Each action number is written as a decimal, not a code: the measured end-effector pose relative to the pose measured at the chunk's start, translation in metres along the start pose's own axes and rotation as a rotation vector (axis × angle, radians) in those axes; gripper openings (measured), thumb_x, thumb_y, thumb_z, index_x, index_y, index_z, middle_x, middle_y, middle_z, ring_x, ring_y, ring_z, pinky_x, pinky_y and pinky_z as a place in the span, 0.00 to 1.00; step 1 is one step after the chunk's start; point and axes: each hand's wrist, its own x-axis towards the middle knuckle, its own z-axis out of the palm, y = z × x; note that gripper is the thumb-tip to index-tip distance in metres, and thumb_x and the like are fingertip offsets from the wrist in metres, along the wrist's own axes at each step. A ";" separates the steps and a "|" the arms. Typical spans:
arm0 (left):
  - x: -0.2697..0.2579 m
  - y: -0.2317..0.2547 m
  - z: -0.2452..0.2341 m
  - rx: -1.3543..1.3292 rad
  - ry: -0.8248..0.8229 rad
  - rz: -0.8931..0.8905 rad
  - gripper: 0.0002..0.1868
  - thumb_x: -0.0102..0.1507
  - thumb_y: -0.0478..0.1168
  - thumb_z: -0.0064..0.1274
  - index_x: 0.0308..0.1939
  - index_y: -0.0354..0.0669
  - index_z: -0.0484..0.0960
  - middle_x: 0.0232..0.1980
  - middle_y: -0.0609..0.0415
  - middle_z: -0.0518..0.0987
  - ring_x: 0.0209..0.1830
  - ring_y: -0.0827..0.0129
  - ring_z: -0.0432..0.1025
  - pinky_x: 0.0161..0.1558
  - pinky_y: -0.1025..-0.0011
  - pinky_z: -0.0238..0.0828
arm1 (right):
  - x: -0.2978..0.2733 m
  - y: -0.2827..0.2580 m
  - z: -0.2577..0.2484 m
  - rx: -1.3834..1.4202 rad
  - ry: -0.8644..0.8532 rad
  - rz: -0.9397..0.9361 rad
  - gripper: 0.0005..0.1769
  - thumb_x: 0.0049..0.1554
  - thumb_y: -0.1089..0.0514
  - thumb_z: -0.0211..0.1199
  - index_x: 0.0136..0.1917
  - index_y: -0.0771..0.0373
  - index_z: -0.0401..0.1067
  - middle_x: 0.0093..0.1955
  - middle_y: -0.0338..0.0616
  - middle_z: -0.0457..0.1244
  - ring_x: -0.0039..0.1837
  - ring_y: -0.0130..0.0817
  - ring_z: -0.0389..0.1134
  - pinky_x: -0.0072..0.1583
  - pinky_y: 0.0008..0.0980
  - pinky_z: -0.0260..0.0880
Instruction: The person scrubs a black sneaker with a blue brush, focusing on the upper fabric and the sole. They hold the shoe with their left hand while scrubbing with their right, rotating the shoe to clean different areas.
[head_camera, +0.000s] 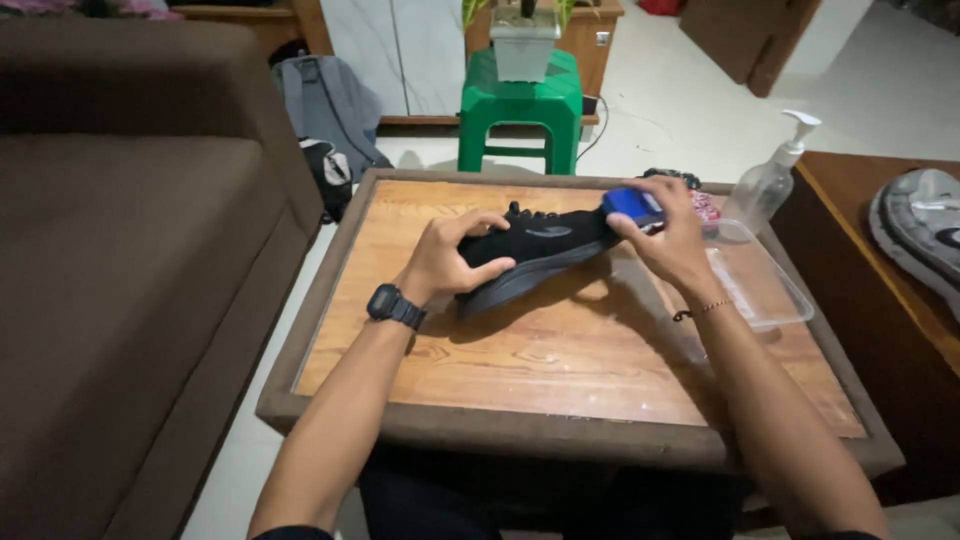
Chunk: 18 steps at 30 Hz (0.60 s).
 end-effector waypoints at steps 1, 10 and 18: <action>-0.001 0.001 -0.001 0.003 -0.001 0.001 0.22 0.52 0.51 0.69 0.48 0.59 0.81 0.29 0.53 0.84 0.36 0.56 0.82 0.41 0.65 0.78 | 0.000 -0.004 0.001 0.002 0.002 -0.001 0.29 0.57 0.45 0.70 0.68 0.58 0.71 0.61 0.58 0.59 0.70 0.62 0.61 0.72 0.55 0.57; 0.001 -0.004 0.002 0.009 -0.015 0.020 0.20 0.53 0.52 0.68 0.47 0.58 0.83 0.28 0.57 0.84 0.34 0.59 0.81 0.38 0.66 0.77 | -0.001 -0.001 -0.010 0.030 -0.038 0.064 0.27 0.57 0.49 0.70 0.68 0.54 0.72 0.62 0.54 0.60 0.70 0.59 0.62 0.70 0.55 0.58; 0.001 -0.004 0.002 0.003 -0.022 -0.029 0.19 0.54 0.50 0.68 0.47 0.57 0.83 0.31 0.56 0.86 0.38 0.59 0.82 0.42 0.66 0.77 | 0.004 -0.012 -0.008 0.150 -0.114 0.105 0.26 0.56 0.44 0.68 0.66 0.50 0.73 0.64 0.52 0.62 0.69 0.58 0.64 0.69 0.55 0.59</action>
